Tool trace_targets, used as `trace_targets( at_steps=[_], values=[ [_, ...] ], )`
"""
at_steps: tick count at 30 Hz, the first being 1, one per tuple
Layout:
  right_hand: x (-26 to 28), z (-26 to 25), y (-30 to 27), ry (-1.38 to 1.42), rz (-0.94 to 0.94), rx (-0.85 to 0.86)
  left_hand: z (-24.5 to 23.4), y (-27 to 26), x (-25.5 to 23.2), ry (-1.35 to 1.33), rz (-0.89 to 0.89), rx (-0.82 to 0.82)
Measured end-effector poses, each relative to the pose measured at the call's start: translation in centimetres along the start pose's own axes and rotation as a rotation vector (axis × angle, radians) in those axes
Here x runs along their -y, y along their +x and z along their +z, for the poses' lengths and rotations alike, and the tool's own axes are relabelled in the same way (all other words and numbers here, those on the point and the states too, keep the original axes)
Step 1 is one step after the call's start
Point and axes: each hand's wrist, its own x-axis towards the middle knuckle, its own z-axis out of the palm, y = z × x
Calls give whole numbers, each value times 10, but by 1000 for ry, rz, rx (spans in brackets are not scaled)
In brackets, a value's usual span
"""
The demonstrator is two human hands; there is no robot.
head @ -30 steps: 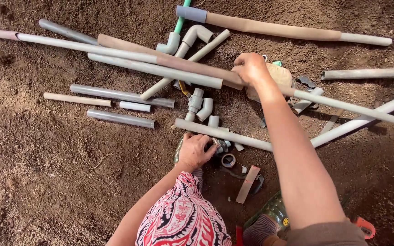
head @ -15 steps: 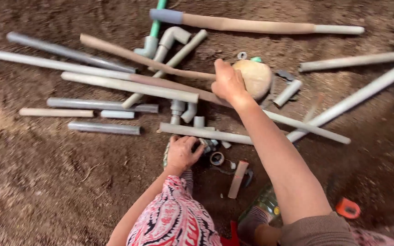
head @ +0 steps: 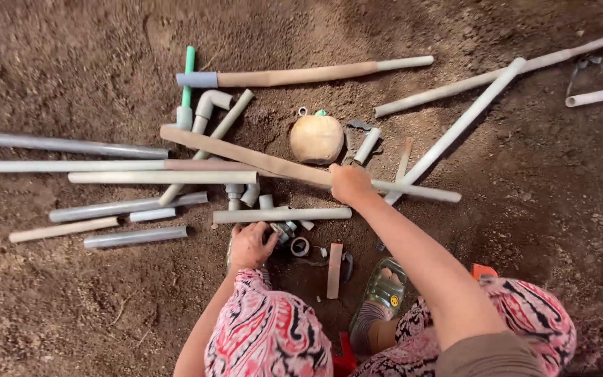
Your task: The person sits on a small stool on the ground and assembles various PVC pipes and fittings. They connect a long reddish-brown pipe to a grey pipe and then attach a white pipe to the assembly, holding the pieces together with both hands.
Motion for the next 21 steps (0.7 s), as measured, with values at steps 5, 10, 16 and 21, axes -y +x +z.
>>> trace_targets(
  at_steps=[5, 10, 16, 21],
  values=[
    [11, -99, -40, -36, -83, -129, -40, 12, -8, -12, -126, 493],
    [11, -174, -92, -65, -186, -465, -131, 46, -45, -382, -285, 389],
    [21, -204, -136, 44, -118, -549, -244, 94, -86, -60, 285, -326],
    [47, -210, -150, 79, -154, -596, -311, 117, -131, 162, 213, -72]
  ],
)
